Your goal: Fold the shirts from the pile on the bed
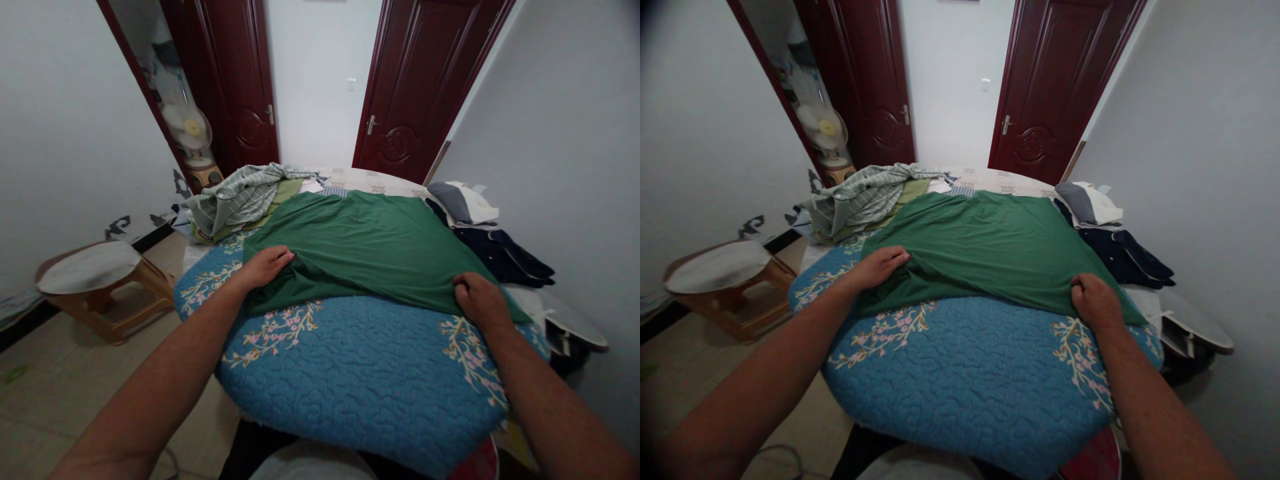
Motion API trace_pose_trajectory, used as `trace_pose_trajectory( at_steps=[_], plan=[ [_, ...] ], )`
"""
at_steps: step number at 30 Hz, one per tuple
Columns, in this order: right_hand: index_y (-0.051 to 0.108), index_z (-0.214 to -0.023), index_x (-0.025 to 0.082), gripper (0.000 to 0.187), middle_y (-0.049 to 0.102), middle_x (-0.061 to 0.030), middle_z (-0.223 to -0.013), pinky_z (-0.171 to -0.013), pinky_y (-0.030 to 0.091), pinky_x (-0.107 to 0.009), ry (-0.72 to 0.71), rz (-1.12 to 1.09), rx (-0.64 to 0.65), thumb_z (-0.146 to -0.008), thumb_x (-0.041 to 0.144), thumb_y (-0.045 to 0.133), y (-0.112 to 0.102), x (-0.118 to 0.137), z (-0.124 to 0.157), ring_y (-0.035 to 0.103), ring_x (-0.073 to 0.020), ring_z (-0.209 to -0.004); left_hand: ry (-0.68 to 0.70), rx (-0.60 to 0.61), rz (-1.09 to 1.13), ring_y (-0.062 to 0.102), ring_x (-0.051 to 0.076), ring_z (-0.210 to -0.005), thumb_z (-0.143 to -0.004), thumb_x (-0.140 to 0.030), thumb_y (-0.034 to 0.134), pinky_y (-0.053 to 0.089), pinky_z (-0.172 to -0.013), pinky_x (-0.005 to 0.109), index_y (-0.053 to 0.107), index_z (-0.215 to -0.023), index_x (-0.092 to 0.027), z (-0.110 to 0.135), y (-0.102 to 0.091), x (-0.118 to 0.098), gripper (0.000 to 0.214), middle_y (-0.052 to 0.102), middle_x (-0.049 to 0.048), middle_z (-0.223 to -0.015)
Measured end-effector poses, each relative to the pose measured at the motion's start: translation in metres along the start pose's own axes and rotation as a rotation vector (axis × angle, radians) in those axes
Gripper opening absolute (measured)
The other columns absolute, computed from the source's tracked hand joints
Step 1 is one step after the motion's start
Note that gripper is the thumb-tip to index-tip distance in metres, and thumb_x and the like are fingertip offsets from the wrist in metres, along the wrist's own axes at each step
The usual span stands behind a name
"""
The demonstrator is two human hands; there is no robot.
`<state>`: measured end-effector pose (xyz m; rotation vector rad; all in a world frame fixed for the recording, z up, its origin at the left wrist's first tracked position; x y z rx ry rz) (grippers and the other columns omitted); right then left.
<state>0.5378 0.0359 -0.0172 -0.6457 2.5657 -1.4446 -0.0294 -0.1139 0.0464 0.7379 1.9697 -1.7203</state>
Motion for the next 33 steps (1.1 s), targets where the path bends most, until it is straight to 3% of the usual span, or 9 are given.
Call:
trace_pose_trajectory(
  at_steps=[7,11,13,15,18,20,24,28,33],
  plan=[
    [0.069,-0.093,0.022,0.019,0.075,-0.0105,-0.096,-0.085,0.053,-0.039,-0.029,-0.005,-0.050,-0.088,0.028,0.052,-0.007,0.011,0.000,0.069,-0.0278,-0.090,-0.131,0.034,0.416,0.064,0.022,-0.087,-0.091,-0.076,0.056,0.054,-0.082,0.034,0.068,-0.086,-0.021,0.005,0.001,-0.009,0.056,0.071,0.0028,-0.089],
    [0.069,-0.092,0.023,0.019,0.075,-0.0104,-0.095,-0.084,0.053,-0.039,-0.025,-0.015,-0.035,-0.088,0.028,0.052,-0.008,0.015,-0.001,0.069,-0.0272,-0.089,-0.131,0.102,0.569,0.068,0.023,-0.092,-0.089,-0.074,0.065,0.057,-0.083,0.034,0.072,-0.091,-0.023,0.016,-0.005,-0.033,0.051,0.075,0.0032,-0.097],
    [0.069,-0.090,0.023,0.018,0.075,-0.0097,-0.094,-0.083,0.052,-0.038,-0.008,-0.030,-0.027,-0.087,0.028,0.052,-0.007,0.014,-0.002,0.068,-0.0264,-0.087,-0.041,0.217,0.529,0.067,0.020,-0.087,-0.091,-0.070,0.066,0.056,-0.080,0.030,0.072,-0.090,-0.024,0.022,-0.009,-0.053,0.046,0.073,0.0022,-0.093],
    [0.069,-0.089,0.024,0.018,0.075,-0.0092,-0.093,-0.082,0.052,-0.037,0.015,-0.034,-0.027,-0.086,0.028,0.052,-0.007,0.012,-0.002,0.068,-0.0258,-0.086,0.020,0.448,0.497,0.064,0.017,-0.076,-0.092,-0.067,0.067,0.053,-0.069,0.027,0.072,-0.094,-0.024,0.031,-0.009,-0.070,0.044,0.070,0.0014,-0.085],
    [0.070,-0.089,0.023,0.019,0.075,-0.0097,-0.094,-0.082,0.052,-0.038,0.014,-0.031,-0.022,-0.086,0.029,0.052,-0.008,0.012,-0.001,0.068,-0.0262,-0.085,-0.037,0.752,0.533,0.057,0.014,-0.055,-0.095,-0.069,0.061,0.045,-0.051,0.026,0.068,-0.110,-0.024,0.044,-0.006,-0.079,0.048,0.072,0.0017,-0.082],
    [0.070,-0.089,0.023,0.019,0.075,-0.0100,-0.094,-0.082,0.053,-0.039,0.000,-0.032,-0.019,-0.086,0.029,0.052,-0.009,0.013,-0.001,0.068,-0.0268,-0.085,-0.089,0.680,0.549,0.056,0.013,-0.050,-0.097,-0.069,0.057,0.043,-0.048,0.026,0.064,-0.112,-0.024,0.045,-0.006,-0.073,0.049,0.075,0.0027,-0.085],
    [0.070,-0.089,0.023,0.019,0.075,-0.0100,-0.093,-0.082,0.053,-0.040,-0.007,-0.045,-0.036,-0.085,0.028,0.053,-0.011,0.015,-0.001,0.068,-0.0274,-0.085,-0.027,0.352,0.416,0.066,0.016,-0.068,-0.094,-0.061,0.062,0.053,-0.063,0.028,0.063,-0.100,-0.021,0.036,-0.008,-0.052,0.040,0.072,0.0023,-0.086],
    [0.068,-0.091,0.023,0.017,0.073,-0.0099,-0.092,-0.083,0.054,-0.041,-0.052,-0.100,-0.039,-0.087,0.029,0.053,-0.019,0.025,-0.001,0.068,-0.0277,-0.086,0.132,0.117,-0.016,0.068,0.024,-0.096,-0.097,-0.048,0.057,0.054,-0.089,0.038,0.071,-0.104,-0.021,0.023,-0.004,-0.030,0.031,0.075,0.0072,-0.101],
    [0.067,-0.100,0.023,0.015,0.071,-0.0098,-0.097,-0.089,0.055,-0.042,-0.230,-0.248,0.027,-0.092,0.034,0.061,-0.039,0.063,0.011,0.067,-0.0279,-0.093,0.026,-0.149,-0.453,0.066,0.032,-0.103,-0.097,-0.042,0.053,0.050,-0.097,0.047,0.072,-0.103,-0.019,0.022,-0.004,0.000,0.030,0.072,0.0150,-0.104]
  ],
)
Point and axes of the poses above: each hand's wrist, its own z-axis away from the middle knuckle, its own y-axis out of the palm, x = y × z, the point moved 3 cm from there along -z, towards the middle knuckle
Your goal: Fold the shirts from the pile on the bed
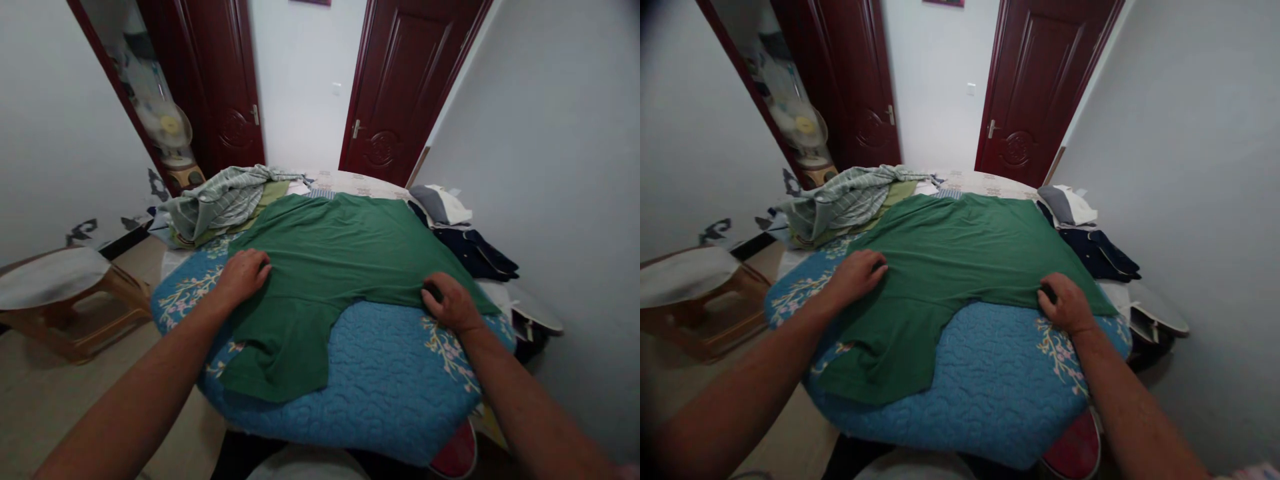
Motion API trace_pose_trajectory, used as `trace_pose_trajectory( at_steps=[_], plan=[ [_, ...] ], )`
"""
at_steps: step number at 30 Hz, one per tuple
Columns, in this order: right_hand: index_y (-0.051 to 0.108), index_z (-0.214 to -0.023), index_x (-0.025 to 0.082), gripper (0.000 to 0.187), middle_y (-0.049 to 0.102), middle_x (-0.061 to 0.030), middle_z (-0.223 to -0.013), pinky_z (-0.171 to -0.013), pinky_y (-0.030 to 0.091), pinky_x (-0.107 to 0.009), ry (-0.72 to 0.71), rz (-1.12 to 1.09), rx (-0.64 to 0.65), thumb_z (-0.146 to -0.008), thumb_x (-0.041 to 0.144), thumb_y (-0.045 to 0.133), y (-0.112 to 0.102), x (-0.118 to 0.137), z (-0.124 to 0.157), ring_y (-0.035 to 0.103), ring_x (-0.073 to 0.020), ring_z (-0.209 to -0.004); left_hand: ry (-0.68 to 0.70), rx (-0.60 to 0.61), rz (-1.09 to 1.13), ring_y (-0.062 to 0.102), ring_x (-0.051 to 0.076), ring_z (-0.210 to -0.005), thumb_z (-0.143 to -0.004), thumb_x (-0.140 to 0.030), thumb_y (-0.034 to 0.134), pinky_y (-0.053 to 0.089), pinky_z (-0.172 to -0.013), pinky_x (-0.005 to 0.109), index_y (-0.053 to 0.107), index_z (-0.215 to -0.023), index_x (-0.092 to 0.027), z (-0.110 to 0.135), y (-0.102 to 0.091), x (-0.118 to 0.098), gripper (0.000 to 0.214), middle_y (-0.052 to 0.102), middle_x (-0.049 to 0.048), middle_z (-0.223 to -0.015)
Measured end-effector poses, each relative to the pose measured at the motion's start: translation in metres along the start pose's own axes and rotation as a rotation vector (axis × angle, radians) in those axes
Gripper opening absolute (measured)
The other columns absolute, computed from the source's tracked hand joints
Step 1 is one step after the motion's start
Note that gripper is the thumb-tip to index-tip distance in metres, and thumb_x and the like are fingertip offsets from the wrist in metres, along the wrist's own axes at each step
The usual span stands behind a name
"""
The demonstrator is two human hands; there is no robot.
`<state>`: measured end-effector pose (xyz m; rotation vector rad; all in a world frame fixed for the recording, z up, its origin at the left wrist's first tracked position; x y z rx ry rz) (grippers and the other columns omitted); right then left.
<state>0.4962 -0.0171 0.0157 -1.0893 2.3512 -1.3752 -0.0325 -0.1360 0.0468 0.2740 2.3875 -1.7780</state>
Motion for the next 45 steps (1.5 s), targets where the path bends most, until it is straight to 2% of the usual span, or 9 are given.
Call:
trace_pose_trajectory(
  at_steps=[7,14,24,29,32,34,37,41,45],
  plan=[
    [0.072,-0.107,0.022,0.015,0.071,-0.0120,-0.111,-0.095,0.052,-0.044,-0.167,0.020,0.199,-0.100,0.030,0.062,0.005,0.056,0.006,0.065,-0.0291,-0.103,0.208,0.241,0.255,0.067,0.024,-0.097,-0.101,-0.053,0.056,0.052,-0.090,0.037,0.074,-0.108,-0.024,0.042,0.001,-0.005,0.035,0.073,0.0064,-0.103],
    [0.074,-0.095,0.022,0.021,0.068,-0.0101,-0.096,-0.085,0.050,-0.039,-0.190,0.162,0.277,-0.102,0.023,0.055,0.006,0.050,-0.003,0.062,-0.0258,-0.091,0.231,0.167,0.226,0.065,0.026,-0.102,-0.103,-0.051,0.056,0.051,-0.095,0.040,0.074,-0.113,-0.024,0.055,0.006,0.016,0.034,0.073,0.0074,-0.107],
    [0.076,-0.107,0.024,0.022,0.073,-0.0098,-0.106,-0.088,0.056,-0.041,-0.115,-0.081,0.253,-0.105,0.026,0.054,-0.017,0.046,0.028,0.068,-0.0254,-0.097,0.265,0.218,0.258,0.064,0.024,-0.097,-0.108,-0.046,0.046,0.050,-0.092,0.037,0.074,-0.103,-0.025,0.054,0.000,0.018,0.036,0.073,0.0064,-0.100],
    [0.074,-0.091,0.024,0.023,0.073,-0.0037,-0.084,-0.071,0.053,-0.033,-0.049,-0.165,0.378,-0.103,0.030,0.055,-0.028,0.045,0.003,0.068,-0.0195,-0.075,0.246,0.480,0.260,0.067,0.022,-0.090,-0.105,-0.053,0.048,0.051,-0.085,0.032,0.073,-0.093,-0.024,0.045,-0.011,0.020,0.040,0.073,0.0052,-0.094],
    [0.076,-0.093,0.024,0.025,0.076,-0.0054,-0.088,-0.075,0.054,-0.033,-0.026,-0.149,0.304,-0.103,0.033,0.055,-0.028,0.039,-0.029,0.070,-0.0208,-0.078,0.204,0.679,0.263,0.067,0.020,-0.077,-0.102,-0.059,0.052,0.049,-0.070,0.028,0.073,-0.086,-0.024,0.027,-0.021,0.018,0.044,0.073,0.0027,-0.084],
    [0.077,-0.102,0.024,0.025,0.078,-0.0083,-0.098,-0.085,0.056,-0.037,-0.026,-0.122,0.227,-0.103,0.032,0.054,-0.015,0.038,-0.055,0.072,-0.0243,-0.090,0.178,0.615,0.275,0.067,0.020,-0.076,-0.101,-0.061,0.051,0.048,-0.068,0.028,0.074,-0.090,-0.024,0.003,-0.027,0.010,0.045,0.074,0.0019,-0.083],
    [0.076,-0.122,0.022,0.033,0.077,-0.0122,-0.117,-0.103,0.054,-0.045,-0.056,-0.109,0.181,-0.105,0.031,0.049,0.026,0.053,-0.096,0.070,-0.0292,-0.112,0.175,0.317,0.273,0.071,0.024,-0.092,-0.101,-0.058,0.049,0.053,-0.083,0.032,0.076,-0.107,-0.023,-0.046,-0.022,-0.010,0.044,0.078,0.0053,-0.100],
    [0.056,-0.156,0.019,0.054,0.058,-0.0141,-0.157,-0.123,0.041,-0.051,-0.137,-0.146,0.319,-0.108,0.043,0.049,0.100,0.096,-0.134,0.052,-0.0314,-0.145,0.158,0.155,0.195,0.064,0.031,-0.130,-0.101,-0.054,0.048,0.048,-0.112,0.044,0.065,-0.144,-0.019,-0.089,0.027,-0.035,0.057,0.069,0.0165,-0.141],
    [0.045,-0.165,0.023,0.067,0.040,-0.0129,-0.173,-0.128,0.027,-0.063,-0.086,-0.104,0.414,-0.109,0.060,0.042,0.146,0.118,-0.146,0.033,-0.0388,-0.160,-0.016,0.117,-0.024,0.045,0.039,-0.153,-0.104,-0.058,0.044,0.033,-0.124,0.062,0.053,-0.159,-0.022,-0.090,0.069,-0.024,0.066,0.051,0.0205,-0.164]
  ],
)
Point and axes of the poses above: each hand's wrist, its own z-axis away from the middle knuckle, its own y-axis out of the palm, x = y × z, the point moved 3 cm from there along -z, towards the middle knuckle
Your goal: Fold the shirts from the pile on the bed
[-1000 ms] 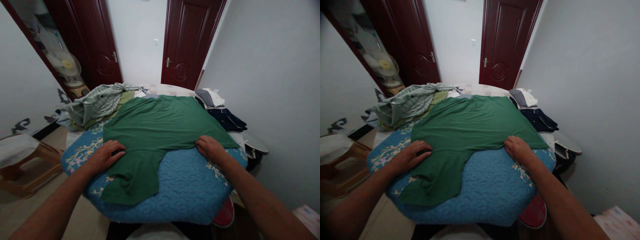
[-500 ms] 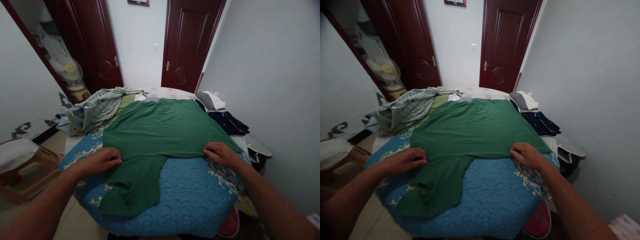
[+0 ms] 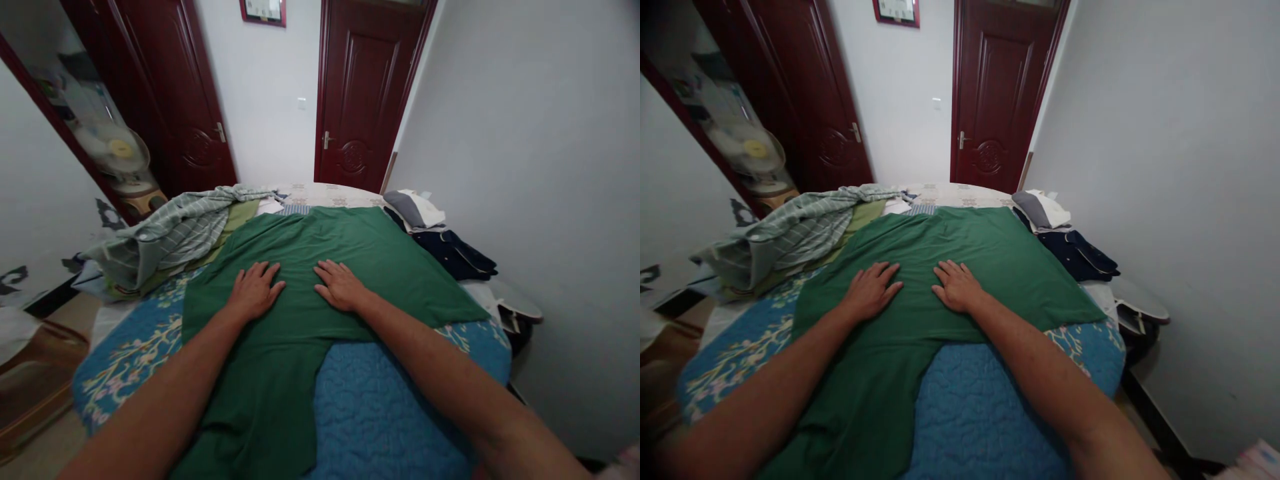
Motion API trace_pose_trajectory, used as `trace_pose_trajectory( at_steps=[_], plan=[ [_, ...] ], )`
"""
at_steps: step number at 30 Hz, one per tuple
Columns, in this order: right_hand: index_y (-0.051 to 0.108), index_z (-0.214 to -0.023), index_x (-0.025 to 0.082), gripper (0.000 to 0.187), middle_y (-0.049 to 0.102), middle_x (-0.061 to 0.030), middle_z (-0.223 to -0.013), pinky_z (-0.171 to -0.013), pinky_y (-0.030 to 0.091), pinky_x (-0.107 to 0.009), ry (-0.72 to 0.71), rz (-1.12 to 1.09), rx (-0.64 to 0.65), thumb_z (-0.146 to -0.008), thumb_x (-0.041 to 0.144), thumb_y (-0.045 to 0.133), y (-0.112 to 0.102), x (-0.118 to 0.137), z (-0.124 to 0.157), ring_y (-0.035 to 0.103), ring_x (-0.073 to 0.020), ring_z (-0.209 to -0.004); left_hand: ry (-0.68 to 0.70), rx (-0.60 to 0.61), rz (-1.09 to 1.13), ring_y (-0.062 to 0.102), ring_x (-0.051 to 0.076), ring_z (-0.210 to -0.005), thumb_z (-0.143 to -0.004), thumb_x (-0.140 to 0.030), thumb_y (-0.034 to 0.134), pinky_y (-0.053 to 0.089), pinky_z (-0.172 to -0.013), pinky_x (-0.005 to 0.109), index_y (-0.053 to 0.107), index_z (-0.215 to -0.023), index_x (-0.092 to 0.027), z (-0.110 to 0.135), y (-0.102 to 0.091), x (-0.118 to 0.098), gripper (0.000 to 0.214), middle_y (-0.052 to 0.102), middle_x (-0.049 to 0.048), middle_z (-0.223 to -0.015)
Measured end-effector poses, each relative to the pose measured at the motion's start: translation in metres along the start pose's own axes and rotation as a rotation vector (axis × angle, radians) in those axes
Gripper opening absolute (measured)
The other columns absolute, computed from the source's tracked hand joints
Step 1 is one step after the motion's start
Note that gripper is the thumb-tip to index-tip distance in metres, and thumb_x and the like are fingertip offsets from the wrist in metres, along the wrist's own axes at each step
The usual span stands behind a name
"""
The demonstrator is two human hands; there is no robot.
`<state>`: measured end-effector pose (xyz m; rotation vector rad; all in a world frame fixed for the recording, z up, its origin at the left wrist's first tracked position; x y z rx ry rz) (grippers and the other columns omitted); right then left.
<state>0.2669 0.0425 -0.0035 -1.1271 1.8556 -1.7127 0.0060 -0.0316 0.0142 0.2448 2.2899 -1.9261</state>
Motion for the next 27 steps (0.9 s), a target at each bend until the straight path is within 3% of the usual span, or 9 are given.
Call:
trace_pose_trajectory(
  at_steps=[4,8,14,17,21,27],
  plan=[
    [0.041,-0.167,0.028,0.072,0.036,-0.0102,-0.175,-0.129,0.020,-0.066,0.106,0.001,-0.008,-0.108,0.070,0.037,-0.001,-0.027,-0.004,0.027,-0.0387,-0.162,-0.153,0.050,-0.088,0.029,0.045,-0.161,-0.103,-0.069,0.033,0.022,-0.125,0.074,0.044,-0.166,-0.022,0.002,0.009,0.034,0.079,0.036,0.0208,-0.174],
    [0.039,-0.167,0.020,0.077,0.029,-0.0154,-0.177,-0.128,0.017,-0.071,0.292,0.059,0.026,-0.108,0.069,0.035,-0.019,-0.081,0.003,0.023,-0.0413,-0.163,-0.274,0.076,-0.098,0.024,0.046,-0.163,-0.100,-0.075,0.029,0.020,-0.126,0.074,0.041,-0.169,-0.020,-0.009,0.006,0.063,0.089,0.028,0.0205,-0.178],
    [0.036,-0.170,0.021,0.075,0.027,-0.0127,-0.179,-0.130,0.019,-0.067,0.632,0.177,0.025,-0.110,0.066,0.029,-0.046,-0.170,0.029,0.023,-0.0366,-0.164,-0.328,0.091,-0.168,0.024,0.044,-0.164,-0.099,-0.079,0.022,0.020,-0.127,0.071,0.035,-0.171,-0.021,-0.024,0.007,0.081,0.094,0.028,0.0213,-0.177],
    [0.035,-0.170,0.019,0.077,0.027,-0.0123,-0.178,-0.130,0.021,-0.063,0.760,0.229,0.010,-0.109,0.066,0.026,-0.054,-0.202,0.045,0.024,-0.0348,-0.164,-0.362,0.094,-0.182,0.023,0.043,-0.164,-0.098,-0.079,0.022,0.019,-0.128,0.069,0.034,-0.172,-0.020,-0.031,0.006,0.089,0.095,0.027,0.0203,-0.178],
    [0.038,-0.169,0.016,0.078,0.031,-0.0152,-0.177,-0.130,0.023,-0.061,0.870,0.272,-0.024,-0.109,0.065,0.024,-0.059,-0.223,0.058,0.027,-0.0354,-0.162,-0.404,0.089,-0.169,0.019,0.043,-0.165,-0.098,-0.080,0.023,0.018,-0.129,0.069,0.033,-0.172,-0.016,-0.043,0.004,0.098,0.098,0.022,0.0214,-0.179],
    [0.047,-0.162,0.011,0.075,0.043,-0.0202,-0.169,-0.127,0.030,-0.059,0.902,0.292,-0.131,-0.108,0.060,0.031,-0.058,-0.223,0.063,0.038,-0.0363,-0.157,-0.411,0.023,-0.169,0.022,0.044,-0.164,-0.099,-0.079,0.022,0.020,-0.128,0.069,0.038,-0.169,-0.010,-0.047,0.006,0.105,0.099,0.025,0.0245,-0.178]
  ],
)
Point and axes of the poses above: each hand's wrist, its own z-axis away from the middle knuckle, its own y-axis out of the palm, x = y × z, the point moved 3 cm from there along -z, towards the middle knuckle
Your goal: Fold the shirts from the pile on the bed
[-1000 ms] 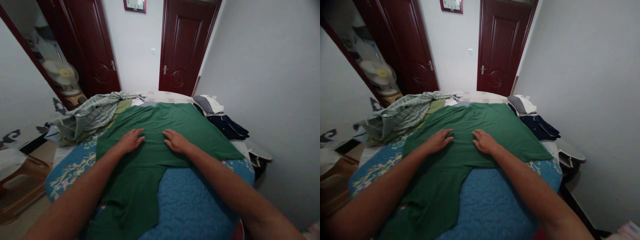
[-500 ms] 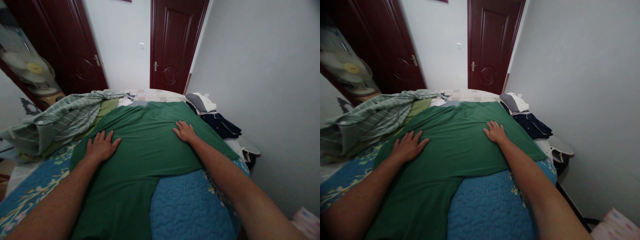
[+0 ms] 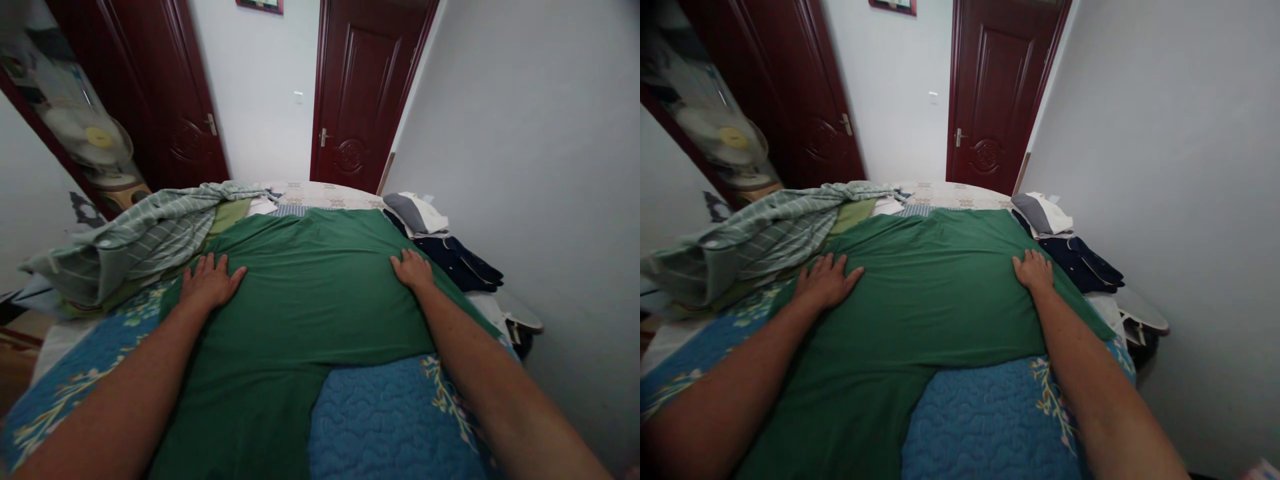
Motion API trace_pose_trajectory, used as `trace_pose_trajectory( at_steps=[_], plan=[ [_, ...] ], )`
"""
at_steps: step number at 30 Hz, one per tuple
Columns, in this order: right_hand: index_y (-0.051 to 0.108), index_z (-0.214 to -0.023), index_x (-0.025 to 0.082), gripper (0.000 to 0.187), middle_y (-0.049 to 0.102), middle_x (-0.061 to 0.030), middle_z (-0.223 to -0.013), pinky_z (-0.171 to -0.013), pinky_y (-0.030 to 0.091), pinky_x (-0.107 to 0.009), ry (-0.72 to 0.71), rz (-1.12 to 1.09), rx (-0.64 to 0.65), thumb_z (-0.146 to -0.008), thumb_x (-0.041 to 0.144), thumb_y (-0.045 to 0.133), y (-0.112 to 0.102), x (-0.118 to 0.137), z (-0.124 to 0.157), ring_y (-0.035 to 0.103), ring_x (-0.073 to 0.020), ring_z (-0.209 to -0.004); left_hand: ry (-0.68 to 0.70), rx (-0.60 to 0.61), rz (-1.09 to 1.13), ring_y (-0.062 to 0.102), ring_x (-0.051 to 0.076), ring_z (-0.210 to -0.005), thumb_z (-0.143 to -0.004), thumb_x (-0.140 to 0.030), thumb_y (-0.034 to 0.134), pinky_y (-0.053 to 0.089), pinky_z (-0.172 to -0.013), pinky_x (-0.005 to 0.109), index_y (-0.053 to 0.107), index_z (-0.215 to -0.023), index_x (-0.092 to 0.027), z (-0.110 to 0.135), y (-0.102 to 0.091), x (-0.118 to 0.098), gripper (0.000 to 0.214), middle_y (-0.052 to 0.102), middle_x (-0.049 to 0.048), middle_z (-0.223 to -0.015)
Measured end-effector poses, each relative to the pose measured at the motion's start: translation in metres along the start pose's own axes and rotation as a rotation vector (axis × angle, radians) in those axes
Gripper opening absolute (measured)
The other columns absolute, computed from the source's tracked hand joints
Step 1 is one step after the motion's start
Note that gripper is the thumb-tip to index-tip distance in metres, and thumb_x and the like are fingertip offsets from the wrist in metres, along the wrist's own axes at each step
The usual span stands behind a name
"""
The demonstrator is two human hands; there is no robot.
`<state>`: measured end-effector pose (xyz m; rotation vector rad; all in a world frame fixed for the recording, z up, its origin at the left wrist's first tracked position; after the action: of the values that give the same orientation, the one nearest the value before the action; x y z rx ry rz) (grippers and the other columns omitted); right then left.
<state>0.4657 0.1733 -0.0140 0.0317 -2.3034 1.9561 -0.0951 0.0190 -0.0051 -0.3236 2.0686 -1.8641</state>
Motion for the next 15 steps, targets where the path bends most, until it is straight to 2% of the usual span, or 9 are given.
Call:
trace_pose_trajectory(
  at_steps=[2,4,6,8,11,13,15],
  plan=[
    [0.053,-0.157,0.009,0.070,0.047,-0.0216,-0.166,-0.125,0.034,-0.056,0.001,-0.017,-0.078,-0.107,0.054,0.036,-0.003,-0.001,0.003,0.043,-0.0361,-0.153,0.009,-0.037,-0.009,0.025,0.045,-0.163,-0.101,-0.076,0.024,0.021,-0.127,0.071,0.042,-0.166,-0.010,0.003,-0.003,-0.001,0.095,0.030,0.0247,-0.175],
    [0.059,-0.152,0.008,0.061,0.050,-0.0222,-0.163,-0.125,0.036,-0.053,-0.046,-0.036,-0.200,-0.106,0.043,0.039,-0.009,0.000,0.006,0.046,-0.0345,-0.151,0.083,-0.098,-0.011,0.027,0.044,-0.162,-0.103,-0.067,0.029,0.021,-0.127,0.071,0.044,-0.165,-0.011,0.008,-0.009,-0.007,0.084,0.037,0.0225,-0.173],
    [0.064,-0.147,0.009,0.053,0.053,-0.0212,-0.161,-0.125,0.036,-0.051,-0.189,-0.074,-0.308,-0.104,0.032,0.042,-0.016,0.007,0.012,0.048,-0.0320,-0.150,0.263,-0.151,0.023,0.025,0.040,-0.164,-0.105,-0.054,0.034,0.020,-0.130,0.066,0.044,-0.165,-0.015,0.015,-0.016,-0.019,0.073,0.038,0.0171,-0.174],
    [0.068,-0.142,0.012,0.049,0.058,-0.0195,-0.157,-0.125,0.038,-0.050,-0.386,-0.128,-0.346,-0.101,0.027,0.044,-0.023,0.023,0.020,0.051,-0.0302,-0.147,0.490,-0.135,0.095,0.023,0.035,-0.165,-0.107,-0.049,0.036,0.022,-0.132,0.059,0.043,-0.166,-0.020,0.025,-0.020,-0.034,0.067,0.038,0.0118,-0.175],
    [0.070,-0.140,0.014,0.047,0.063,-0.0188,-0.151,-0.124,0.041,-0.050,-0.615,-0.206,-0.278,-0.102,0.029,0.047,-0.026,0.064,0.040,0.055,-0.0296,-0.142,0.727,0.031,0.184,0.028,0.031,-0.165,-0.108,-0.056,0.037,0.025,-0.132,0.057,0.040,-0.168,-0.028,0.039,-0.018,-0.054,0.066,0.038,0.0076,-0.175],
    [0.065,-0.147,0.015,0.050,0.061,-0.0187,-0.153,-0.125,0.040,-0.049,-0.707,-0.239,-0.194,-0.104,0.035,0.047,-0.025,0.098,0.057,0.054,-0.0293,-0.144,0.767,0.116,0.189,0.028,0.032,-0.164,-0.108,-0.061,0.036,0.024,-0.132,0.060,0.041,-0.168,-0.032,0.045,-0.015,-0.061,0.067,0.037,0.0064,-0.176],
    [0.057,-0.156,0.015,0.057,0.053,-0.0178,-0.162,-0.128,0.036,-0.047,-0.774,-0.234,-0.104,-0.107,0.041,0.047,-0.020,0.133,0.073,0.047,-0.0286,-0.151,0.746,0.136,0.171,0.026,0.033,-0.165,-0.108,-0.064,0.035,0.021,-0.132,0.062,0.043,-0.167,-0.033,0.047,-0.013,-0.064,0.067,0.035,0.0059,-0.177]
  ],
)
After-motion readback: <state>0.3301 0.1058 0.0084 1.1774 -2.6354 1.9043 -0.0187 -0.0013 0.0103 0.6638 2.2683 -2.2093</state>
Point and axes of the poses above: each hand's wrist, its own z-axis away from the middle knuckle, its own y-axis out of the palm, x = y × z, the point moved 3 cm from there along -z, towards the middle knuckle
